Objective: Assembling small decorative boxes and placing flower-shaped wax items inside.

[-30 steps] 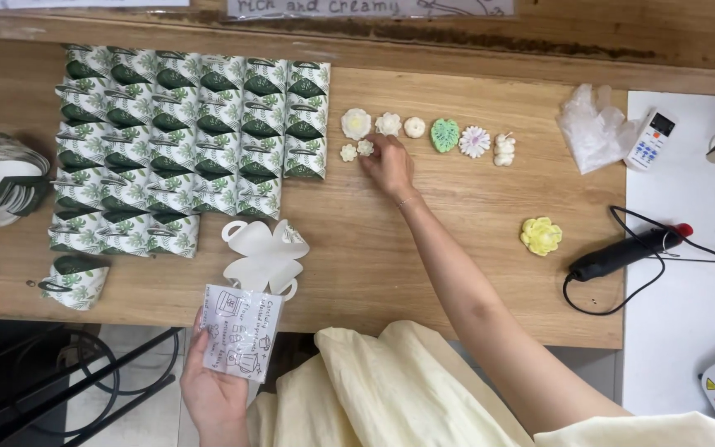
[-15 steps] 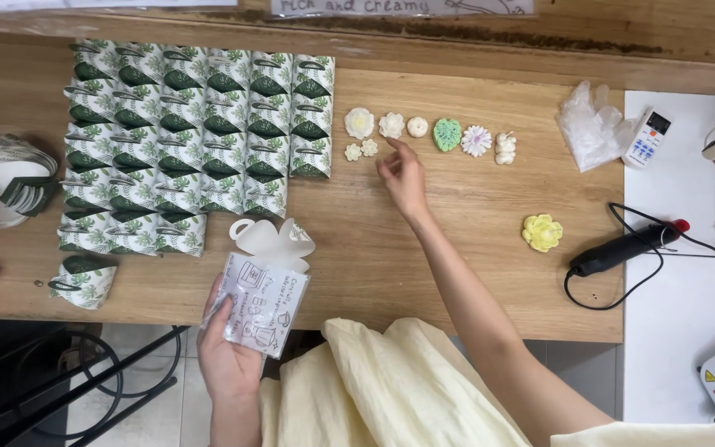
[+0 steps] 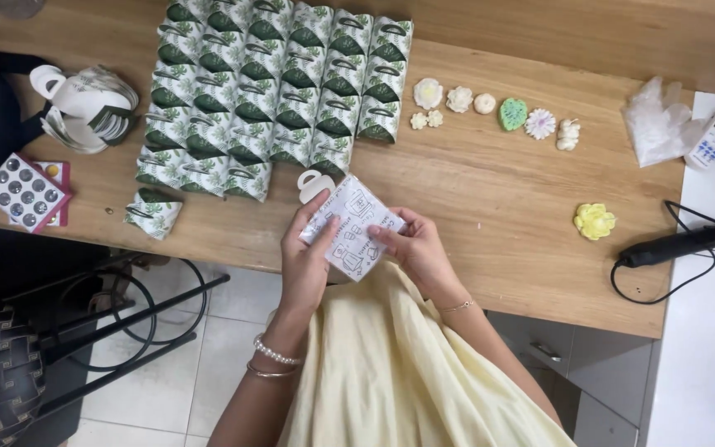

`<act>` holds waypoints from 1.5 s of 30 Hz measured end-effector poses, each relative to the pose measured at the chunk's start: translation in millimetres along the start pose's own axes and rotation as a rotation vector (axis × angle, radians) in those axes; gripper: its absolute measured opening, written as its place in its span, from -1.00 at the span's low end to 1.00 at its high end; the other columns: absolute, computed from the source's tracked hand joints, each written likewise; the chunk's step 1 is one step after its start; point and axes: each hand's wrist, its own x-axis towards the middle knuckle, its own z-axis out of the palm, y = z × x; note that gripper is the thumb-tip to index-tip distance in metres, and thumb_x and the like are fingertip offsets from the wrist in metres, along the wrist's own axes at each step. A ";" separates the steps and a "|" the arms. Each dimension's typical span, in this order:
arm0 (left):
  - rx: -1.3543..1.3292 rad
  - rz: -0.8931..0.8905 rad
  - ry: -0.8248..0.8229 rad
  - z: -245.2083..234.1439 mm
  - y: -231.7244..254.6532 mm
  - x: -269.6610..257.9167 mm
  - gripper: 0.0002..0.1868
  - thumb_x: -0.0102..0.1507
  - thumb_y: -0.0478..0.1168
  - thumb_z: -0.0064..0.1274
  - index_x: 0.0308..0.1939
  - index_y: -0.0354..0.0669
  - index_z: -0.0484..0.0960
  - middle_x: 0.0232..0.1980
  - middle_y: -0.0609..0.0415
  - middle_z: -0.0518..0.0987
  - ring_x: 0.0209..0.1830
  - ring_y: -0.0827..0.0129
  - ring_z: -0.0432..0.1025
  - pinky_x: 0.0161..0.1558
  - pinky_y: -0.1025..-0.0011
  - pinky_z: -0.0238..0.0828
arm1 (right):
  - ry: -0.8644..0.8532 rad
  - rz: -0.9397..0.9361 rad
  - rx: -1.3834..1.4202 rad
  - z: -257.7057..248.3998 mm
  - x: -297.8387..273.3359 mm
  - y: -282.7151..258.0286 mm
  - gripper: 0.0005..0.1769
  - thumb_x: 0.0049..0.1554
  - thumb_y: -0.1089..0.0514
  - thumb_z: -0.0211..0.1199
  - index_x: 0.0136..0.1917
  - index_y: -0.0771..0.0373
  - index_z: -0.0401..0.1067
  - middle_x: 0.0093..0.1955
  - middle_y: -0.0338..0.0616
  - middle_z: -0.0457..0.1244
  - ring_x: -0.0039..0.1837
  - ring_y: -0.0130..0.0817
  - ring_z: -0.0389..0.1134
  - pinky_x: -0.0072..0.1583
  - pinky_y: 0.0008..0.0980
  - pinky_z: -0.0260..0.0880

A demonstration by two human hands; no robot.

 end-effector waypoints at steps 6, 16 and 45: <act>0.804 0.437 -0.151 -21.2 65.1 -11.2 -0.08 0.31 0.04 0.09 0.57 -0.24 -0.05 0.55 -0.23 0.14 0.53 0.08 0.15 0.42 0.15 0.30 | 0.014 -0.226 -0.591 43.8 -17.0 -39.2 -0.76 0.18 0.30 0.33 0.11 0.42 0.45 -0.06 -0.03 0.46 -0.03 -0.39 0.51 0.00 -0.35 0.57; 1.403 0.735 -0.618 -14.2 117.6 -6.5 -0.33 0.14 0.16 0.30 0.25 -0.01 0.56 -0.45 0.09 0.63 -0.47 0.31 0.55 -0.32 0.32 0.46 | -0.210 -0.548 -1.233 122.3 -71.4 -77.6 -0.75 0.25 0.26 0.24 0.20 0.29 0.40 -0.08 -0.09 0.46 -0.01 -0.59 0.50 0.01 -0.41 0.49; 0.695 0.788 -0.974 146.7 240.2 31.1 -0.79 0.46 -0.23 0.00 0.13 -0.22 0.44 -0.14 0.01 0.66 -0.24 0.53 0.65 -0.43 0.66 0.58 | 0.309 -0.958 -0.564 94.1 -134.1 -219.3 -0.86 0.18 0.32 0.37 0.02 0.39 0.59 -0.08 0.00 0.44 -0.12 -0.47 0.45 -0.10 -0.51 0.51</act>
